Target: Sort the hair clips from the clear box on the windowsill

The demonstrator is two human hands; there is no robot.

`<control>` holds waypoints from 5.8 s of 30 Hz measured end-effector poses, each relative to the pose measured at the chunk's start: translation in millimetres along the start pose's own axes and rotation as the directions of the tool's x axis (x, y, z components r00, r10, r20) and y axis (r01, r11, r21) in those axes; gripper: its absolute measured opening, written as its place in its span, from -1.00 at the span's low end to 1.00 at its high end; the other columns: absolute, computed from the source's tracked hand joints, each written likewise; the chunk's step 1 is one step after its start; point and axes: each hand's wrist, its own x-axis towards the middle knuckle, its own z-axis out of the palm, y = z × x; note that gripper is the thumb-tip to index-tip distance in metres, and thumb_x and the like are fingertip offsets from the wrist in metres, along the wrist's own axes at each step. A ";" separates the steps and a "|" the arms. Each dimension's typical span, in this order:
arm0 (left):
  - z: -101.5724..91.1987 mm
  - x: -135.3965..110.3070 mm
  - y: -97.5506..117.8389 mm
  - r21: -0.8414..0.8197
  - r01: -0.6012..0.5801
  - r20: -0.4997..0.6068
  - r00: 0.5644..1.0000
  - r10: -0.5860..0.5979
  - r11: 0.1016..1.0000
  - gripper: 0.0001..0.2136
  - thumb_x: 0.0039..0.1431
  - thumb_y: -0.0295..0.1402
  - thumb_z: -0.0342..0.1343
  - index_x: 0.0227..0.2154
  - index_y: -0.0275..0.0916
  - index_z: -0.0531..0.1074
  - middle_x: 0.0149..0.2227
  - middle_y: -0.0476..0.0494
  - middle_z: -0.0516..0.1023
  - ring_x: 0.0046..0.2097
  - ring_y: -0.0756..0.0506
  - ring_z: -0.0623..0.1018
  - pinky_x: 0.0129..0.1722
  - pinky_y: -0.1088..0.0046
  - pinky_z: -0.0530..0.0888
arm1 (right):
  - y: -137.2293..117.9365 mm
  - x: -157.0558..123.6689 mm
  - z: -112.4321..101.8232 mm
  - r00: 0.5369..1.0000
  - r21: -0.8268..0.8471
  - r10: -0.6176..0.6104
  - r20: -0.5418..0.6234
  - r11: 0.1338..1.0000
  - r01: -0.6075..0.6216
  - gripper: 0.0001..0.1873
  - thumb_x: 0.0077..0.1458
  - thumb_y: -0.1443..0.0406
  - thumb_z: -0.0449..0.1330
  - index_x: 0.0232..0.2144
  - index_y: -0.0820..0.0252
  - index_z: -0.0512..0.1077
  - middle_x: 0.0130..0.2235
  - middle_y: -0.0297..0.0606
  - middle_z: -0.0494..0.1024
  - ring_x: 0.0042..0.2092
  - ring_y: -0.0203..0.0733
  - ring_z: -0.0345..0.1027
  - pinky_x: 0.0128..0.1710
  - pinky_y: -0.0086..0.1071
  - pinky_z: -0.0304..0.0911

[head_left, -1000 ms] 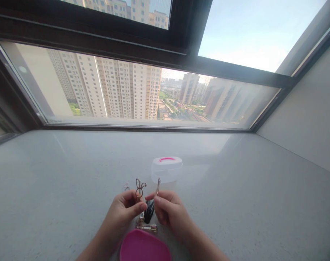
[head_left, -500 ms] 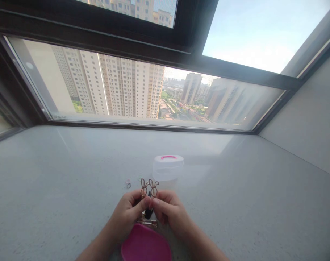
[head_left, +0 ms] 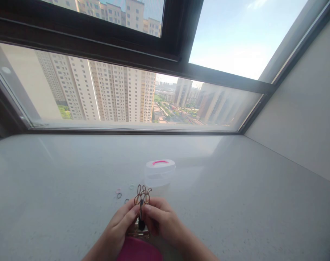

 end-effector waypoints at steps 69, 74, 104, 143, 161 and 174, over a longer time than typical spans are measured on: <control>15.0 -6.5 18.2 0.248 -0.147 0.205 0.974 0.096 0.957 -0.74 0.13 -0.22 0.01 -0.49 -0.30 0.46 -0.47 -0.09 0.47 -0.37 -0.09 0.42 -0.33 0.50 0.34 | -3.1 -1.9 5.0 0.996 -0.002 -0.027 -0.082 1.000 0.027 -0.63 -0.01 0.09 0.14 -0.64 0.26 0.26 -0.76 -0.47 0.13 -0.68 -0.44 -0.07 -0.67 -0.49 -0.21; 6.5 0.1 9.6 0.071 -0.033 0.005 0.999 0.032 0.997 -0.71 -0.03 -0.11 0.14 -0.58 -0.26 0.39 -0.60 0.03 0.35 -0.50 -0.02 0.33 -0.49 0.56 0.30 | -2.9 0.6 3.1 0.992 -0.025 -0.049 -0.119 0.999 0.046 -0.60 0.03 0.06 0.07 -0.62 0.26 0.28 -0.76 -0.47 0.15 -0.72 -0.44 -0.08 -0.72 -0.50 -0.23; -6.4 12.8 -5.8 0.139 -0.074 0.092 0.994 0.062 0.988 -0.64 0.06 -0.06 0.05 -0.58 -0.31 0.31 -0.65 0.09 0.16 -0.57 0.07 0.15 -0.59 0.59 0.08 | 2.8 3.1 2.7 0.993 -0.079 -0.060 -0.106 0.996 0.052 -0.58 0.03 0.03 0.10 -0.61 0.25 0.24 -0.76 -0.49 0.14 -0.73 -0.47 -0.10 -0.74 -0.53 -0.22; -3.3 8.4 -2.0 0.113 -0.074 0.045 0.997 0.069 0.991 -0.69 0.09 -0.16 0.05 -0.57 -0.32 0.35 -0.64 0.07 0.20 -0.57 0.07 0.18 -0.59 0.59 0.11 | 0.2 2.7 5.3 0.995 -0.108 -0.079 -0.068 0.992 0.072 -0.56 0.06 0.01 0.07 -0.61 0.25 0.23 -0.74 -0.49 0.14 -0.70 -0.46 -0.09 -0.72 -0.52 -0.21; -3.7 11.8 -6.0 0.111 -0.047 0.058 0.997 0.041 0.993 -0.67 0.07 -0.11 0.05 -0.59 -0.29 0.28 -0.64 0.09 0.17 -0.58 0.07 0.17 -0.60 0.57 0.09 | 3.8 3.9 3.9 0.995 -0.092 -0.081 -0.062 0.993 0.075 -0.55 0.06 0.02 0.09 -0.63 0.25 0.23 -0.75 -0.50 0.12 -0.69 -0.46 -0.11 -0.67 -0.49 -0.23; -4.6 11.3 -3.9 0.136 -0.054 0.026 0.998 0.051 0.989 -0.65 0.02 -0.08 0.07 -0.61 -0.28 0.29 -0.67 0.11 0.17 -0.59 0.07 0.13 -0.61 0.58 0.08 | 6.2 4.6 3.2 0.993 -0.100 -0.085 -0.087 0.992 0.076 -0.55 0.03 0.00 0.11 -0.62 0.25 0.23 -0.75 -0.50 0.11 -0.69 -0.47 -0.12 -0.69 -0.49 -0.25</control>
